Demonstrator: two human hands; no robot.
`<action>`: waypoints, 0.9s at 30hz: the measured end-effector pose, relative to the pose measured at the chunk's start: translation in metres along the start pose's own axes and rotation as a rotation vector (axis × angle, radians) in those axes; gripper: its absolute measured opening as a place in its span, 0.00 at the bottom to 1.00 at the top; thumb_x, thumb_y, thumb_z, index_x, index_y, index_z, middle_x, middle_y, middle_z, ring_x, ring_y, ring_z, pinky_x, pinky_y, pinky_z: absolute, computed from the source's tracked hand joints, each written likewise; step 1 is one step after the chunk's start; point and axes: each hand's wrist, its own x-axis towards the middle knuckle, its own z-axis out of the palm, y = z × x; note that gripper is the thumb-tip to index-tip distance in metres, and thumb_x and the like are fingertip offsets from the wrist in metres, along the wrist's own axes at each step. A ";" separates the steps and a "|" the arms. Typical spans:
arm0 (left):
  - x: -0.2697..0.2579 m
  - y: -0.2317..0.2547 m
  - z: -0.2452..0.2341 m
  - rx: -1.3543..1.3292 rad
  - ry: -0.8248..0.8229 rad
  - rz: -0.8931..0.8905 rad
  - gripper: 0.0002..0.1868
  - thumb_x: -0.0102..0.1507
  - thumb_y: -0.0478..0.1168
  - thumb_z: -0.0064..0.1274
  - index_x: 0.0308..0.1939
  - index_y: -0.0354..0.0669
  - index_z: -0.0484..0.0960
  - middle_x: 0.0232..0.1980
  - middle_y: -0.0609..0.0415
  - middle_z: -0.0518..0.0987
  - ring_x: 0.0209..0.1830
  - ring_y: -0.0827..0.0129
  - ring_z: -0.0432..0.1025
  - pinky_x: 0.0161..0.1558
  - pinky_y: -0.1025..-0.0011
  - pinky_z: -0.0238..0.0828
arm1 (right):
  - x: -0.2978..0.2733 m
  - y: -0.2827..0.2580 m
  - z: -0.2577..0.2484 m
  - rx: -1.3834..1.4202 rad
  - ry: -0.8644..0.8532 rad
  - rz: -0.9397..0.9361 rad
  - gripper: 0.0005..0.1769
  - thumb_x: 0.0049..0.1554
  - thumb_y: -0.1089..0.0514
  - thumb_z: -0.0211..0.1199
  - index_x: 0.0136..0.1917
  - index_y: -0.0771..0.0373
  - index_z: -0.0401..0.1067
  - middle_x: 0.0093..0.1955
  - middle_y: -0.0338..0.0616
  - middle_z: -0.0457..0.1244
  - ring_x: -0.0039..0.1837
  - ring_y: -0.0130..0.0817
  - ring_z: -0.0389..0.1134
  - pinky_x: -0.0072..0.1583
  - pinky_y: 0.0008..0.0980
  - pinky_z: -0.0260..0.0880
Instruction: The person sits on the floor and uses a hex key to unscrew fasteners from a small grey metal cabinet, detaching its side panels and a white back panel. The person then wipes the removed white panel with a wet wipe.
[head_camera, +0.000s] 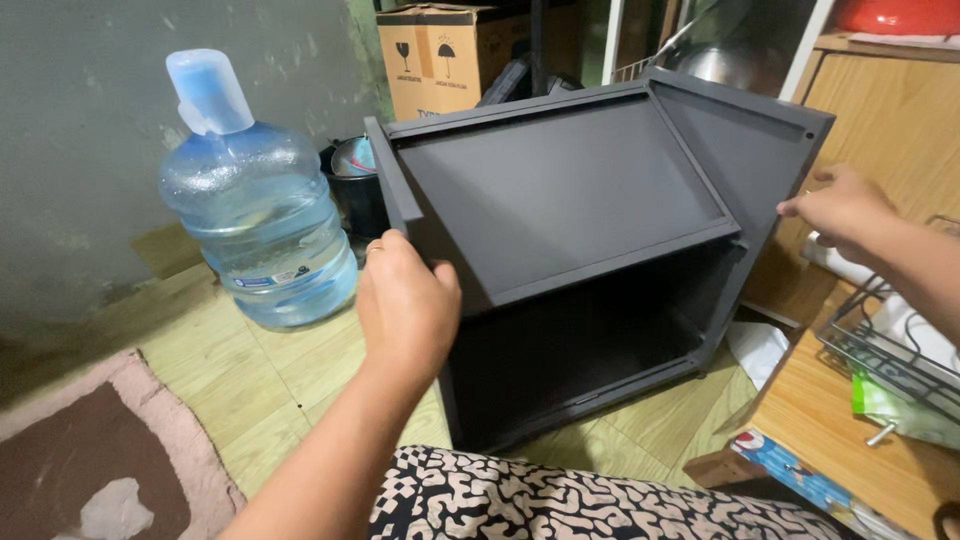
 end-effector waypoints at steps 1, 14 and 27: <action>-0.004 0.007 0.000 -0.027 0.016 0.038 0.15 0.55 0.35 0.57 0.40 0.28 0.72 0.47 0.28 0.74 0.45 0.34 0.72 0.48 0.48 0.72 | -0.007 0.002 -0.003 0.055 0.039 0.030 0.34 0.53 0.58 0.75 0.69 0.61 0.66 0.56 0.53 0.66 0.43 0.41 0.69 0.38 0.38 0.71; -0.066 0.099 -0.019 -0.365 -0.278 0.018 0.24 0.54 0.35 0.64 0.46 0.29 0.68 0.56 0.30 0.66 0.47 0.35 0.72 0.48 0.50 0.73 | -0.207 -0.110 -0.018 0.549 -0.424 -0.200 0.14 0.56 0.49 0.66 0.49 0.59 0.79 0.42 0.37 0.71 0.37 0.18 0.59 0.36 0.22 0.57; -0.090 0.156 -0.028 -0.422 -0.653 0.085 0.29 0.55 0.38 0.67 0.51 0.27 0.68 0.60 0.31 0.65 0.52 0.41 0.75 0.52 0.57 0.76 | -0.271 -0.155 -0.049 0.559 -0.214 -0.640 0.16 0.60 0.49 0.64 0.53 0.62 0.76 0.41 0.33 0.67 0.42 0.15 0.62 0.44 0.20 0.64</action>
